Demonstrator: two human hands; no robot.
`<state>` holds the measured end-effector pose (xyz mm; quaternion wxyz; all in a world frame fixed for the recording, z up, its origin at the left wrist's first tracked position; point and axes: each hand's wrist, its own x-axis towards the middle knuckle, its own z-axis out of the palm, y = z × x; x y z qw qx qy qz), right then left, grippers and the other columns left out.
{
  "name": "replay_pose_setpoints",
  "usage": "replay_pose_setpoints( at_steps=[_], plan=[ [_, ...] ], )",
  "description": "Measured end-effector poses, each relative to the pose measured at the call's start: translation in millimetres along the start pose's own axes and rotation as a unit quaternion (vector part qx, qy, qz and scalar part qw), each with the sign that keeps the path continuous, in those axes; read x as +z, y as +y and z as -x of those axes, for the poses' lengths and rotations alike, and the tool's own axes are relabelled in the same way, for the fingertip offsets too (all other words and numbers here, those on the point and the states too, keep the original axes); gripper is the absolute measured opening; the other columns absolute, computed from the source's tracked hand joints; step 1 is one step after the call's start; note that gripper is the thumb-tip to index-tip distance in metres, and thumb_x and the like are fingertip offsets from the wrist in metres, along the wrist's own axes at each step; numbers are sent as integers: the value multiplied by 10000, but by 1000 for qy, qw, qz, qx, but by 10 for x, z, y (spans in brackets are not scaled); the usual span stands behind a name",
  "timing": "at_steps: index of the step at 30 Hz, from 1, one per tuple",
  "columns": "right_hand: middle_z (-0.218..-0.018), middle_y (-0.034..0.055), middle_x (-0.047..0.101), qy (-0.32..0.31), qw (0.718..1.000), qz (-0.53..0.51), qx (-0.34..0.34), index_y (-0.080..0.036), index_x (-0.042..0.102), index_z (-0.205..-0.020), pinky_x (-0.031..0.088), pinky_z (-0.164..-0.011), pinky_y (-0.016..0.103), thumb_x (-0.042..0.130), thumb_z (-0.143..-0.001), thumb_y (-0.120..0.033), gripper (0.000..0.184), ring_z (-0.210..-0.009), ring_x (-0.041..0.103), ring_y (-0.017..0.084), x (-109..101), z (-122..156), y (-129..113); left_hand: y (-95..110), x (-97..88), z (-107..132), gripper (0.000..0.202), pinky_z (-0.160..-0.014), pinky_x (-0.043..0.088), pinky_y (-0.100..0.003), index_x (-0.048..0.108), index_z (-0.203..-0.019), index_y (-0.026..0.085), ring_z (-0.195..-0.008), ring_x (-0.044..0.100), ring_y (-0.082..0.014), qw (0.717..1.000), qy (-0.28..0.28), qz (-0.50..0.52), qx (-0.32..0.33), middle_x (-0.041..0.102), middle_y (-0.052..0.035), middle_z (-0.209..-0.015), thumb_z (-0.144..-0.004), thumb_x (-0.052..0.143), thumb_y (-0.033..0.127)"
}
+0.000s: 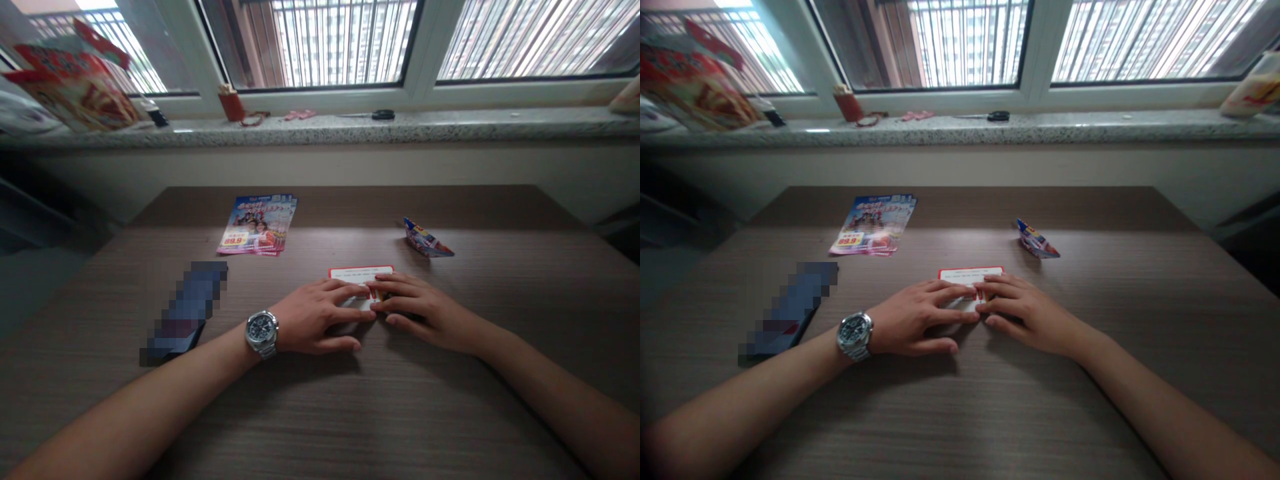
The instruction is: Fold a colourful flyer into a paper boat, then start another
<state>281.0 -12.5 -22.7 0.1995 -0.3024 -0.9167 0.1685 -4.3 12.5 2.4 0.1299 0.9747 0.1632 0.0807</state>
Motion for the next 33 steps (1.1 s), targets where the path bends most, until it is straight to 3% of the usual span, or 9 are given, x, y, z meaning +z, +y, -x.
replay_pose_setpoints(
  at_steps=[7,10,14,20,33],
  plan=[
    [-1413,79,599,33,999,0,-10,-259,665,-1215,378,-1152,497,595,-970,-222,258,-1360,492,260,42,-7,-15,13,-11,5,503,-1118,416,-509,567,-1388,296,-1333,484,-323,1000,-5,5,-7,408,-100,-1552,-969,523,571],
    [-1343,111,619,75,997,-11,6,-217,651,-1158,400,-1128,483,582,-971,-191,201,-1322,515,260,46,-43,-77,17,-11,10,496,-1116,417,-513,567,-1388,304,-1327,487,-325,1000,3,8,-6,395,-89,-1565,-965,537,562],
    [-1121,123,631,138,988,23,67,-190,655,-972,513,-898,437,646,-918,-186,55,-1067,596,266,84,-88,-168,25,-9,12,483,-1099,432,-518,567,-1385,320,-1299,504,-322,1000,6,8,-8,405,-74,-1560,-964,542,555],
    [-963,77,608,117,987,-1,110,-194,635,-885,492,-782,361,662,-887,-155,48,-903,589,227,183,-123,-210,30,-8,16,495,-1112,422,-515,575,-1376,303,-1319,486,-323,1000,5,5,-7,421,-83,-1547,-956,553,565],
    [-918,47,595,115,980,13,161,-200,591,-824,465,-752,322,650,-884,-168,90,-856,581,205,124,-156,-131,31,-13,22,493,-1125,409,-519,569,-1384,312,-1333,474,-321,1000,1,5,-7,391,-77,-1569,-962,540,565]
  ],
)
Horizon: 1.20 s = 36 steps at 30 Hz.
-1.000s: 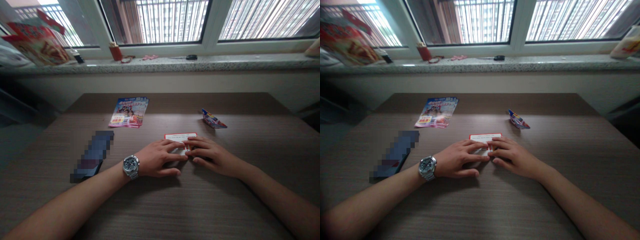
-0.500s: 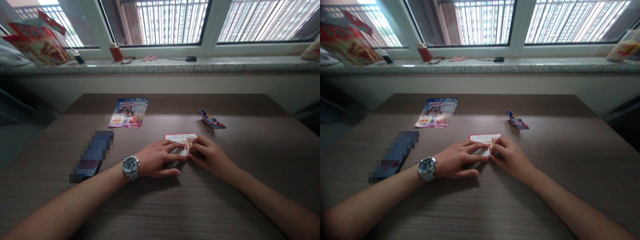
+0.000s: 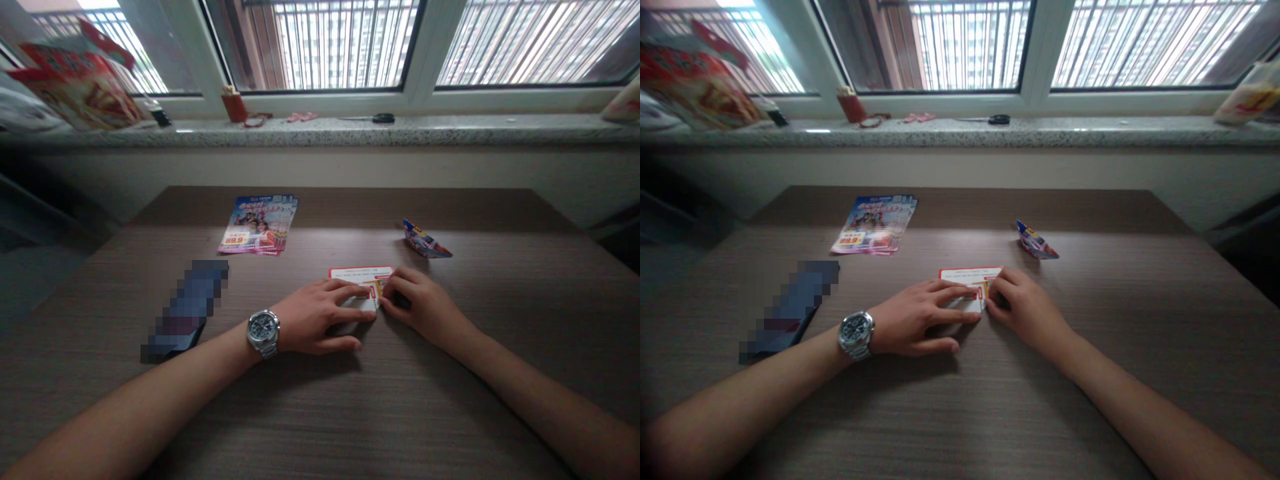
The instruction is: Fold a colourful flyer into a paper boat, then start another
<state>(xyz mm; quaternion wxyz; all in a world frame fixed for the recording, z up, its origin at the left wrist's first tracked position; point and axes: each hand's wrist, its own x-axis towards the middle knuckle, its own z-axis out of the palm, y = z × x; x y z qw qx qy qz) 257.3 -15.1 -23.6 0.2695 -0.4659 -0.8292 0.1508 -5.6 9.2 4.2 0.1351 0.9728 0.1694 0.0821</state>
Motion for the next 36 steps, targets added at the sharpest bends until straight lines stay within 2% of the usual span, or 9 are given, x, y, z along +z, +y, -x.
replay_pose_setpoints(
  at_steps=[6,12,20,27,32,36],
  plan=[
    [-859,42,567,19,998,31,42,-194,612,-815,458,-690,315,635,-901,-202,90,-761,571,194,-111,-57,168,4,-1,11,485,-1108,424,-521,575,-1378,317,-1320,484,-322,1000,0,1,-2,400,-77,-1565,-961,543,563],
    [-859,36,569,42,996,42,66,-192,610,-798,455,-670,308,637,-898,-204,104,-731,575,180,-124,-68,201,3,3,4,487,-1100,428,-520,569,-1384,322,-1308,494,-324,1000,-5,-1,-2,390,-72,-1570,-965,529,567],
    [-855,50,576,68,993,75,63,-195,610,-792,475,-653,328,619,-908,-249,128,-716,584,191,-113,-50,284,-3,2,11,481,-1095,433,-511,566,-1384,318,-1300,501,-324,1000,-2,-1,1,395,-72,-1567,-967,530,556],
    [-873,55,594,93,994,54,32,-199,623,-837,500,-663,325,602,-937,-266,122,-746,600,190,-129,-6,229,-11,-6,16,493,-1087,436,-520,545,-1398,330,-1292,508,-326,1000,-3,4,0,404,-70,-1563,-962,538,560],
    [-933,70,621,61,997,22,-39,-198,667,-957,517,-710,327,573,-966,-247,106,-811,620,193,-164,18,138,-31,-4,12,495,-1097,426,-508,527,-1408,330,-1302,503,-312,1000,-7,9,4,403,-64,-1567,-970,525,561],
    [-922,70,639,47,996,-12,-76,-212,694,-988,532,-714,326,576,-965,-239,123,-816,633,193,-195,47,90,-44,5,7,589,-1136,399,-481,411,-1500,269,-1346,478,-295,999,-8,31,-8,425,-74,-1560,-979,532,517]
  ],
)
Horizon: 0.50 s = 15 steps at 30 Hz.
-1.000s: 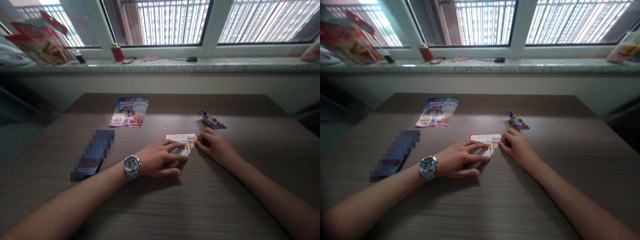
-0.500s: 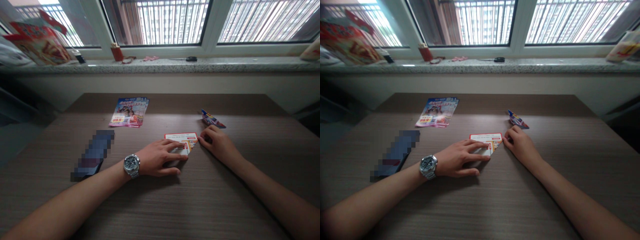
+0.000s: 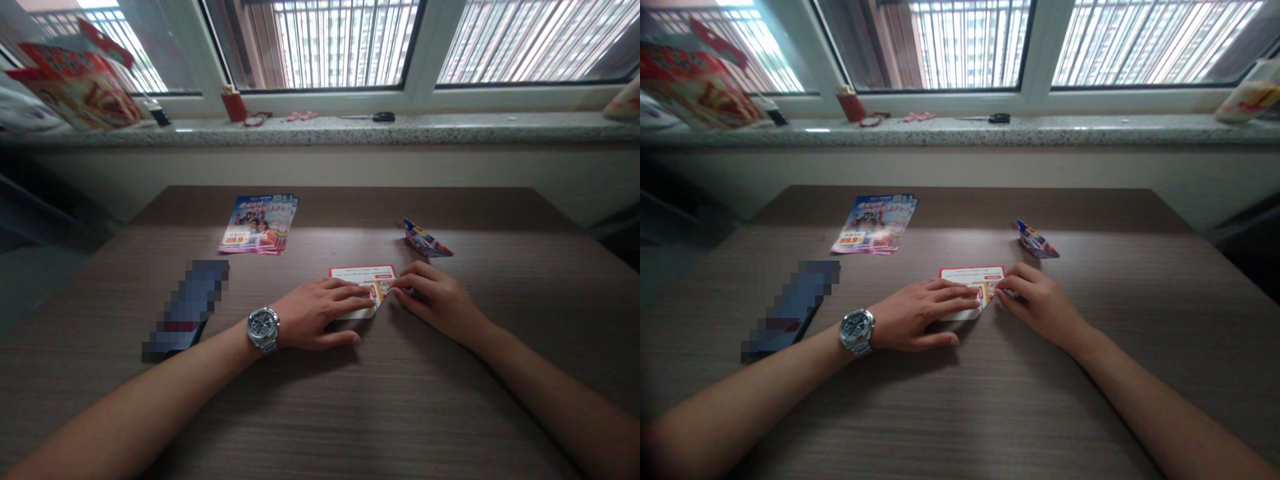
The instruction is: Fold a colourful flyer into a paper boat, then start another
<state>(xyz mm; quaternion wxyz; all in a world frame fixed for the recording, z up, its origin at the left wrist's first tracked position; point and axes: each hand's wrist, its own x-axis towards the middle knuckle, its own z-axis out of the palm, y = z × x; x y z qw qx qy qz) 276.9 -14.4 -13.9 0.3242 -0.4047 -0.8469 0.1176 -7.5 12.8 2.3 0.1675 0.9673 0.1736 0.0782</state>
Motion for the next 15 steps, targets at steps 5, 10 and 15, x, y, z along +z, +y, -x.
replay_pose_setpoints(
  at_steps=[5,10,15],
  plan=[
    [-957,75,657,-82,994,-42,-60,-238,715,-1105,532,-748,320,580,-971,-221,191,-871,631,189,-9,51,-62,-5,11,-4,632,-1164,376,-460,360,-1533,227,-1389,447,-288,1000,0,4,-9,407,-77,-1575,-987,524,497],
    [-976,86,661,-141,983,-24,-111,-244,710,-1203,510,-746,321,590,-968,-227,264,-884,613,193,35,63,-124,-8,29,-5,609,-1159,380,-468,387,-1523,229,-1383,457,-293,1000,1,-13,-7,407,-80,-1574,-991,519,495],
    [-979,97,662,-164,978,-25,-125,-230,708,-1211,499,-793,347,567,-981,-224,269,-919,605,208,35,23,-143,-8,43,-6,611,-1151,394,-470,393,-1518,227,-1378,465,-287,1000,12,-14,-3,419,-89,-1565,-985,536,488]
  ],
)
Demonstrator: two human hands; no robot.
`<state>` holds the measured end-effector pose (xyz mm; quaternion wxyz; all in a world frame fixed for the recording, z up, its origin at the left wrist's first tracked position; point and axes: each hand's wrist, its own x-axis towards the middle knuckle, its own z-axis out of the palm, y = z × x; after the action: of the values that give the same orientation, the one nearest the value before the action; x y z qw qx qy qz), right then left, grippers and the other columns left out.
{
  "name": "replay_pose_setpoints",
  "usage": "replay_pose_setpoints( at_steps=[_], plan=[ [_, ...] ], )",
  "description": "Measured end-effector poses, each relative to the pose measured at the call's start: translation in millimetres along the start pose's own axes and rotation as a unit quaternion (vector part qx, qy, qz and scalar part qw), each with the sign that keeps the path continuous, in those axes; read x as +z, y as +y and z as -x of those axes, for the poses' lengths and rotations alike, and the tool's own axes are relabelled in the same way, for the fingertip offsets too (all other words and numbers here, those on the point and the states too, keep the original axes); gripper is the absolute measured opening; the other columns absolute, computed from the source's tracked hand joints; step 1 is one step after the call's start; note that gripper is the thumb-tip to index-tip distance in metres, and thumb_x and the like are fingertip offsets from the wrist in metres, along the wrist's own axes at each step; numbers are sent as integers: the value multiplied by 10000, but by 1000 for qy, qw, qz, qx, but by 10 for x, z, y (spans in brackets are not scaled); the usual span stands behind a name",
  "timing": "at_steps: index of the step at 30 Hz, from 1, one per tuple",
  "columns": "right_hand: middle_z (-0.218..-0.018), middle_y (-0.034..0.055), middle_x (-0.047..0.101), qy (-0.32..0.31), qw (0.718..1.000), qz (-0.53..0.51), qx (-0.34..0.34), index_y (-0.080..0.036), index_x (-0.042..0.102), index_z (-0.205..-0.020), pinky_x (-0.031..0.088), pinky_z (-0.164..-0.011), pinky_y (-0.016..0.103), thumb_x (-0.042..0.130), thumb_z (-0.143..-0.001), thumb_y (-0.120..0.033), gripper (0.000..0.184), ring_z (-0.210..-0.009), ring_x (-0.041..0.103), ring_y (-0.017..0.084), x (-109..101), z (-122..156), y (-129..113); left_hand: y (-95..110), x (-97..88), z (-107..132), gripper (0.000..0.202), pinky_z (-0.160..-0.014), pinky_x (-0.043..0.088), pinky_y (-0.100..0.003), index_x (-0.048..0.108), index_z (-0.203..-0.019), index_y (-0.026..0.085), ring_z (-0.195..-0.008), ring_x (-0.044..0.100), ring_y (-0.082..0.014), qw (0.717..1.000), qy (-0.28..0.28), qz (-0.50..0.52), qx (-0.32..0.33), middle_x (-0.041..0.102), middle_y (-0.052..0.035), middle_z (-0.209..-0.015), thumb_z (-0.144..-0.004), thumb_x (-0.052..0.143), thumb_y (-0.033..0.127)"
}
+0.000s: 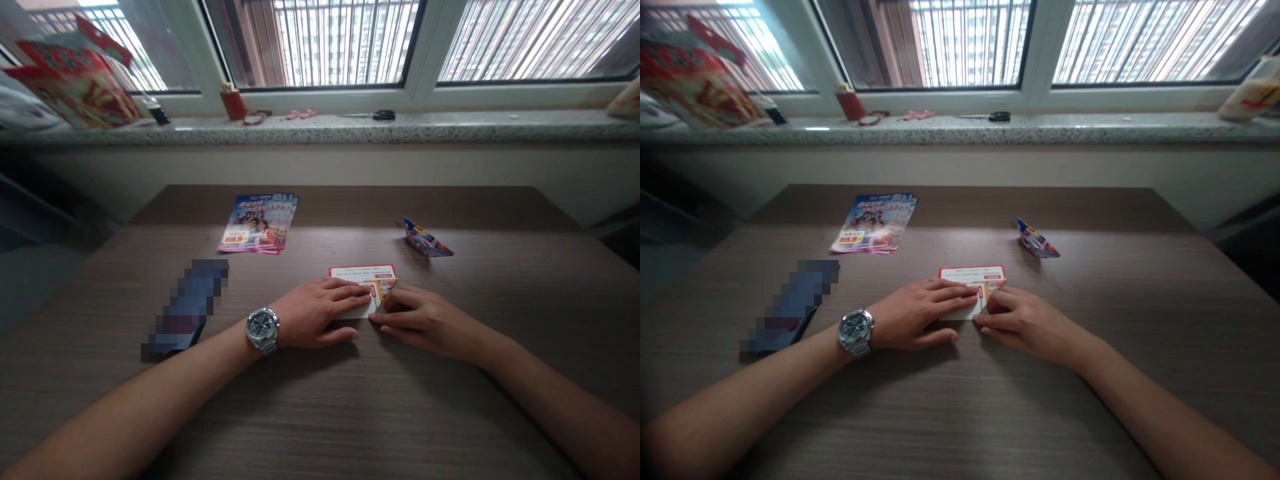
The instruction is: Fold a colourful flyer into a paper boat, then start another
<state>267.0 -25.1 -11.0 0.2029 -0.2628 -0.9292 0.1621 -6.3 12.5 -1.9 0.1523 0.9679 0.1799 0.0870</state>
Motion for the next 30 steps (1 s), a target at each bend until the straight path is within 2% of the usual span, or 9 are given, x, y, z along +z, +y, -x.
replay_pose_setpoints(
  at_steps=[6,11,13,21,26,30],
  plan=[
    [-939,82,652,-33,999,-21,-18,-227,727,-1167,485,-784,341,575,-982,-240,240,-882,596,195,-43,3,-16,-3,-4,1,615,-1150,398,-468,372,-1530,236,-1385,454,-288,1000,-11,-4,-5,402,-72,-1578,-990,522,490],
    [-978,85,670,6,1000,-29,4,-254,681,-1271,510,-759,315,555,-991,-233,308,-892,617,189,-5,30,-12,-11,3,1,601,-1155,392,-458,383,-1523,232,-1390,450,-279,1000,-4,-2,4,411,-83,-1572,-994,524,481],
    [-966,85,671,12,1000,-15,16,-262,692,-1258,516,-748,313,556,-990,-240,301,-877,619,190,13,26,-7,-11,5,1,600,-1151,395,-462,392,-1517,225,-1386,455,-281,1000,-1,-1,5,410,-89,-1571,-992,526,481],
    [-959,88,654,-19,1000,-19,-3,-229,685,-1259,492,-761,320,552,-992,-229,299,-878,605,190,-12,-13,33,-7,-8,1,596,-1163,382,-460,388,-1520,219,-1388,444,-288,1000,-16,-11,-3,394,-76,-1582,-1003,496,496],
    [-963,85,637,-50,999,-19,-8,-214,702,-1216,476,-765,321,548,-995,-236,270,-882,588,187,-51,-14,48,-7,-17,1,516,-1139,404,-478,445,-1481,281,-1361,467,-294,1000,-22,-15,8,390,-58,-1584,-1010,479,490],
    [-963,84,639,-46,998,-33,-1,-216,707,-1210,477,-759,312,561,-990,-232,265,-873,595,180,-45,3,52,-8,-14,1,497,-1124,418,-487,464,-1467,296,-1351,474,-300,1000,-21,-18,10,385,-63,-1585,-1008,485,483]
  ],
)
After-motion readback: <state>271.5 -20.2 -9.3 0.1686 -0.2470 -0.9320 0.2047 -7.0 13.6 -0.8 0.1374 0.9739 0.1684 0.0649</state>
